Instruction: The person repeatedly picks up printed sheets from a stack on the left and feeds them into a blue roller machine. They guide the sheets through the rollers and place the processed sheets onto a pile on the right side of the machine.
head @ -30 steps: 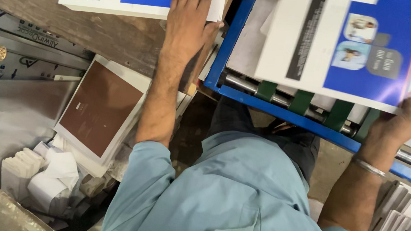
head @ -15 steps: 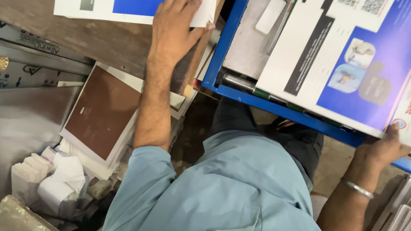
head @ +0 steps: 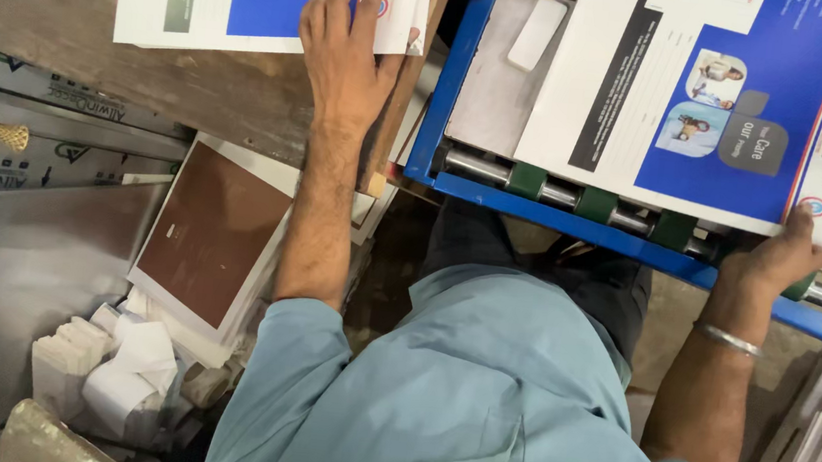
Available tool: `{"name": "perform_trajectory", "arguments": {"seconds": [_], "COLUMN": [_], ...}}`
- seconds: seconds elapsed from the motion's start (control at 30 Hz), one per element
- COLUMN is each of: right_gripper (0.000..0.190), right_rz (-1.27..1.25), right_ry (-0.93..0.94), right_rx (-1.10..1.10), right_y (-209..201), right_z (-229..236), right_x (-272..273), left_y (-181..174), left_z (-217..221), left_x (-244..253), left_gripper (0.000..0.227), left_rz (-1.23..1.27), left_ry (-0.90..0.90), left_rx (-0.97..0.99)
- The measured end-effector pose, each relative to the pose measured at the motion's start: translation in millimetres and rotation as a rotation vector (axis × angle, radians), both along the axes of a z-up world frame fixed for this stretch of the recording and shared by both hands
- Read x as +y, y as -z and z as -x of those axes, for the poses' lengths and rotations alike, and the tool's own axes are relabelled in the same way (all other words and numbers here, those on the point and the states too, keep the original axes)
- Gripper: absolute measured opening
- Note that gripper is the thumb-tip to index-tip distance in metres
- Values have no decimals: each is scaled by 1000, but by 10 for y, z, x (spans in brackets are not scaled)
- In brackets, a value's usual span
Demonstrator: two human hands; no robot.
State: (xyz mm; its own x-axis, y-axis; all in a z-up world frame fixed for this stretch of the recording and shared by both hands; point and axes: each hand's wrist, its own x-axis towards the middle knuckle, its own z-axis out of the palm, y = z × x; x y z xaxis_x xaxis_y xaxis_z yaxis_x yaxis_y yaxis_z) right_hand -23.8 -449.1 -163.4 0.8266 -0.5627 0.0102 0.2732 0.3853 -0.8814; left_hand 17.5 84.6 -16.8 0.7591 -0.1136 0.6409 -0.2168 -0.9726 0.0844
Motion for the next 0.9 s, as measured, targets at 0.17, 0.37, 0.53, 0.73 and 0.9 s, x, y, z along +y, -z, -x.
{"name": "perform_trajectory", "arguments": {"seconds": [0.17, 0.37, 0.53, 0.73, 0.9], "right_gripper": [37, 29, 26, 25, 25], "right_rz": [-141, -199, -167, -192, -176], "right_ry": [-76, -251, -282, -338, -341], "right_rx": [125, 271, 310, 283, 296], "right_y": [-141, -129, -10, 43, -48], "right_z": [-163, -10, 257, 516, 590], "right_x": [64, 38, 133, 273, 328], "left_y": [52, 109, 98, 81, 64], "left_z": [3, -25, -24, -20, -24], "left_x": [46, 45, 58, 33, 23], "left_gripper": [53, 51, 53, 50, 52], "left_rz": [79, 69, 60, 68, 55], "left_ry": [-24, -22, -12, -15, -20], "left_rx": [134, 115, 111, 93, 95]}}
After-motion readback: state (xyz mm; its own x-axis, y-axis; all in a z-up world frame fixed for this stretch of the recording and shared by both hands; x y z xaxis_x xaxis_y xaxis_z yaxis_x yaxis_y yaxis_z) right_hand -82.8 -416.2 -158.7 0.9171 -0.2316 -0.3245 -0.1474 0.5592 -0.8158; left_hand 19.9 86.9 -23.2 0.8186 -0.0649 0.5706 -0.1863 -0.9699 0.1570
